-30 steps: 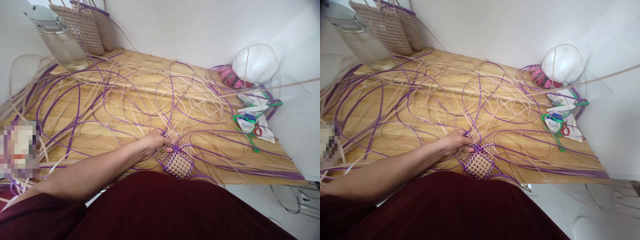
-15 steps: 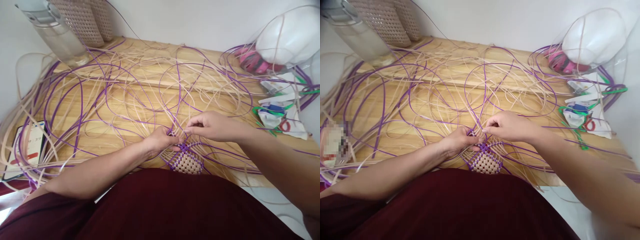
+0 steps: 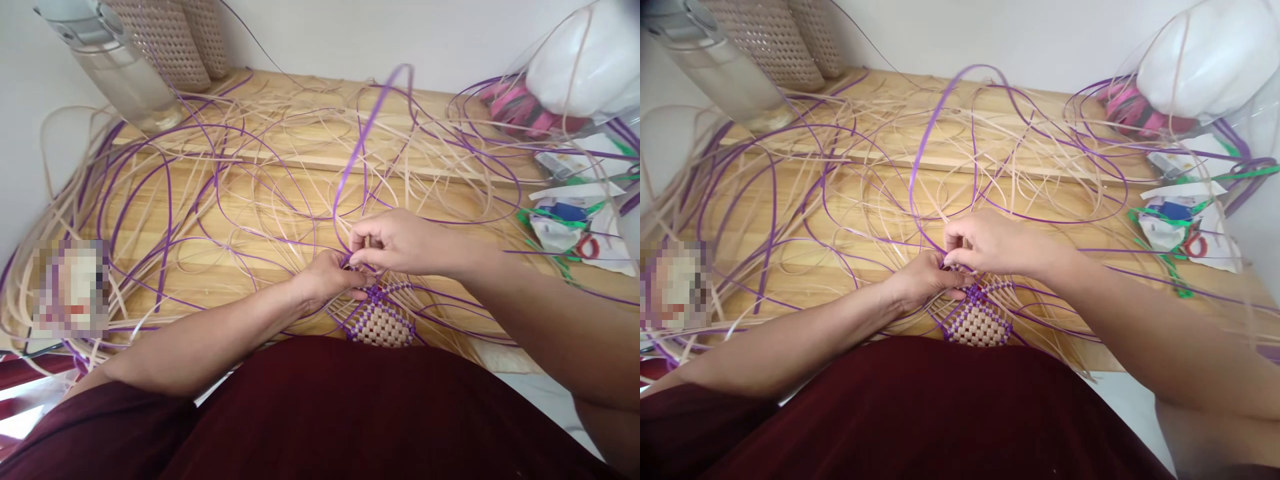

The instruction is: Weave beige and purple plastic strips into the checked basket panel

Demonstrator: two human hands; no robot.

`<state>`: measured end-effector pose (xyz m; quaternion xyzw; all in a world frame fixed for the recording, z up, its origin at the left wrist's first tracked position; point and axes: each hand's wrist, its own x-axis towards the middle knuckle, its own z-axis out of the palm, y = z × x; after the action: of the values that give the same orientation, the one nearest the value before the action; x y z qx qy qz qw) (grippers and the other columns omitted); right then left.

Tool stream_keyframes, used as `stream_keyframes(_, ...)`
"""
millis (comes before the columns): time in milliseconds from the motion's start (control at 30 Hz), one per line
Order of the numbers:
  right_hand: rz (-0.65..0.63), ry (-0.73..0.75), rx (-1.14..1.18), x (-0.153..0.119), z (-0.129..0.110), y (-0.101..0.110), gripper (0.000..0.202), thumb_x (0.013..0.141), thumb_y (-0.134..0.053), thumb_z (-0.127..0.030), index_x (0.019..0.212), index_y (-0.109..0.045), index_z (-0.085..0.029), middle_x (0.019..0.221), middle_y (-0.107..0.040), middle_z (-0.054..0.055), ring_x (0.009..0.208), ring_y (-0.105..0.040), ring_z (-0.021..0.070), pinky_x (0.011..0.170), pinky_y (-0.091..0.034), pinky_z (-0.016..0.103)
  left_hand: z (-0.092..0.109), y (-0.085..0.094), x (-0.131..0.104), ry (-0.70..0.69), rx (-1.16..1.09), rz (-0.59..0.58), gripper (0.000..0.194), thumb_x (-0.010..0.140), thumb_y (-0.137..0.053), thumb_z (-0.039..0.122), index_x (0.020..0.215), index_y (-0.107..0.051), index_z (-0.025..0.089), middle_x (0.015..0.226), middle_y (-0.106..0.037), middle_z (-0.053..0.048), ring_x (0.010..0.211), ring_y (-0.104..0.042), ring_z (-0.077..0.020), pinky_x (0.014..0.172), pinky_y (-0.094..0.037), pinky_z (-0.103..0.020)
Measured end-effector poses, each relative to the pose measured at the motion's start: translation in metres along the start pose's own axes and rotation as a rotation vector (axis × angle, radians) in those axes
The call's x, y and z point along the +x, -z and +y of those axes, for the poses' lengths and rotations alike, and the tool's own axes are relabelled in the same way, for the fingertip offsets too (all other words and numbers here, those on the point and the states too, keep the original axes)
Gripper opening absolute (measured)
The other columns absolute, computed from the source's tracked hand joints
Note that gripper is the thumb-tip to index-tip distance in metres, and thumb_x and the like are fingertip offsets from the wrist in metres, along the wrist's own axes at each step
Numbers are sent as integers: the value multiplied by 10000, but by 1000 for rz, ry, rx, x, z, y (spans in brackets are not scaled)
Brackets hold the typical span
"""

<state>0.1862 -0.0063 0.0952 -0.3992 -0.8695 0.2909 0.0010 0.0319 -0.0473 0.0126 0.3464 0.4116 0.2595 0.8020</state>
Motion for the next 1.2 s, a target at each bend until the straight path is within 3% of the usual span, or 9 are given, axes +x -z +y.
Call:
stream_keyframes(100,72,20,-86,13,6,-16,174,895,-524,-265,827,-641,-156,722,-619,13,643,-478,106,626,-289,248,-1,1,0,-38,1,11,333,562,-875,152,836,-693,104,839,-662,-42,764,-647,-136,628,-590,-253)
stream_keyframes(300,210,162,-14,23,24,-38,161,909,-500,-209,812,-618,-159,669,-579,-18,587,-453,82,568,-260,227,1,1,0,-48,-31,-5,423,509,-912,179,849,-667,121,871,-650,-31,763,-647,-135,621,-590,-258)
stream_keyframes(500,203,190,118,23,24,-36,170,897,-517,-187,786,-641,-150,663,-587,-27,605,-478,73,591,-297,211,4,-1,0,-21,-120,18,370,546,-891,173,842,-676,126,847,-624,-20,754,-607,-118,613,-596,-265)
stream_keyframes(733,173,22,345,20,21,-26,158,843,-553,-251,802,-639,-126,662,-586,-15,596,-491,84,587,-315,221,3,-1,2,74,-133,60,108,685,-742,75,762,-670,98,785,-633,-37,731,-615,-124,602,-591,-250)
stream_keyframes(1033,207,194,102,34,5,-32,175,816,-563,-127,645,-601,-134,578,-500,-38,569,-401,69,586,-257,241,6,-7,-2,-17,-144,76,357,616,-767,27,941,-674,139,906,-666,-29,752,-643,-136,601,-581,-254)
stream_keyframes(1133,271,150,134,38,-3,-42,191,812,-601,-130,622,-577,-131,577,-504,-35,577,-417,68,587,-271,240,5,-6,-1,-10,-146,79,366,624,-756,14,964,-686,132,945,-683,-42,748,-649,-146,621,-595,-275)
stream_keyframes(1200,332,75,279,38,-3,-47,166,825,-636,-186,670,-608,-133,615,-553,-23,597,-465,74,590,-311,230,5,-4,0,-2,-153,64,288,641,-741,2,906,-693,107,894,-686,-52,735,-646,-147,618,-601,-277)
